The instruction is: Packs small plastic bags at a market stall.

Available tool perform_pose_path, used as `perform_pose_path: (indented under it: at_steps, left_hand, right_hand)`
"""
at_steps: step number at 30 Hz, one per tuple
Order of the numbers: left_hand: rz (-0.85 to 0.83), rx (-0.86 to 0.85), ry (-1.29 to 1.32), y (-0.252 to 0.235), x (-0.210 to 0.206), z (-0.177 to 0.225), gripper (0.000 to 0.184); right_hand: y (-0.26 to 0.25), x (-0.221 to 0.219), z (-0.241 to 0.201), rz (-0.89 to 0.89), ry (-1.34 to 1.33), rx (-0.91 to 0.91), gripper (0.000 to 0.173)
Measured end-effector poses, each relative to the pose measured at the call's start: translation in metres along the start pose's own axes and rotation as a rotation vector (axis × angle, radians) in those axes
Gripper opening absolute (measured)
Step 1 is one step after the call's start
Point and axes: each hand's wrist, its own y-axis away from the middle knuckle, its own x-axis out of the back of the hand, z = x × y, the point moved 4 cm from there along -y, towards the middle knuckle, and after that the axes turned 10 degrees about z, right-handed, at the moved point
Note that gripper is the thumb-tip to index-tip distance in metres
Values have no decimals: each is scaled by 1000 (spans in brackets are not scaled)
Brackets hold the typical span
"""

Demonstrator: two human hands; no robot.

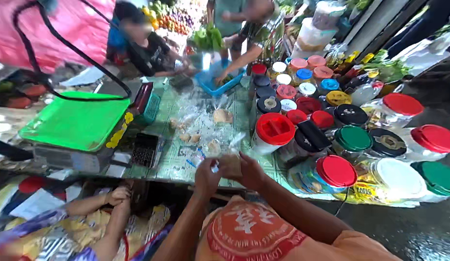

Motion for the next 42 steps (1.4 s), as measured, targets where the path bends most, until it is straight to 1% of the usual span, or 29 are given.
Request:
perform_pose_path:
  at_steps: [1,3,5,6,7,8,9,12,14,15,16,18,20,21,23,25,26,27,28,29,31,32,33,34,35,37,39,40,42]
  left_hand:
    - [62,-137,-117,3,0,-1,51]
    - [162,-344,-180,5,-7,2,54]
    - [144,-451,-202,6,-26,2,63]
    - [89,-445,-202,5,-39,-5,70]
    - [33,-396,-171,3,-53,-18,75]
    - [5,-304,-78,2,-64,-32,73]
    - [25,-174,70,-1,-69,-45,67]
    - [286,369,593,-21,-60,-55,47]
    - [377,702,916,-43,-46,-48,47]
    - [411,768,1045,-57,-38,-44,48]
    - [429,757,1124,-74,-30,-38,47]
    - [398,625,1118,-117,-11,-21,42]
    - [392,412,1025,-166,13,8,35]
    - [411,233,968,-189,30,29,33]
    - [515,-221,774,-225,64,74,37]
    - [656,-697,431,-242,80,111,47]
    - [704,-857,220,-245,76,119,53]
    - [729,-921,38,-246,63,116,57]
    - [737,-907,-96,-249,39,103,61]
    - [712,-837,-191,-255,3,77,67]
    - [539,-605,-340,-271,-100,-12,79]
    - [401,-474,-435,-270,-155,-61,88]
    - [254,-341,-483,-252,-197,-98,94]
    - [137,-217,-504,-232,-228,-112,95]
    - [101,-161,-455,-215,-250,-109,92]
    - [89,-108,-289,-155,-276,-95,79]
    - [-4,-97,-193,-100,-282,-82,70]
    - [-46,-122,-170,-84,-278,-77,68]
    - [-79,-156,-160,-77,-252,-80,62]
  right_hand:
    - [-5,5,-3,-6,4,-11,75]
    - [-17,13,-9,-34,23,-31,87]
    - [-25,10,-12,-55,73,-54,92]
    - [-29,3,-12,-41,124,-66,92]
    - [-33,-5,-9,11,196,-85,89]
    - [-37,-14,-6,87,274,-106,83]
    - [-42,-21,-4,139,354,-131,77]
    - [-55,-40,-9,98,520,-153,76]
    - [-46,-45,-24,71,575,-99,68]
    - [-40,-42,-31,68,590,-45,63]
    - [-36,-34,-38,69,596,1,59]
    - [-32,-6,-50,76,602,26,55]
    - [-27,28,-54,108,601,-6,52]
    - [-22,44,-56,123,615,-18,52]
    - [-8,73,-57,156,646,-34,51]
    - [8,98,-55,194,665,-60,52]
    - [16,110,-52,214,669,-81,54]
    - [24,121,-50,236,667,-100,55]
    - [30,131,-48,256,656,-118,56]
    - [34,139,-49,276,639,-133,57]
    - [37,151,-52,292,616,-135,57]
    - [40,154,-50,291,609,-130,58]
    - [45,155,-50,288,612,-125,59]
    - [46,156,-55,279,622,-94,62]
    - [45,159,-60,268,615,-53,63]
    - [47,162,-63,283,554,-22,63]
    - [47,162,-62,310,553,-55,59]
    - [44,161,-62,319,582,-74,55]
    - [36,158,-61,320,655,-86,52]
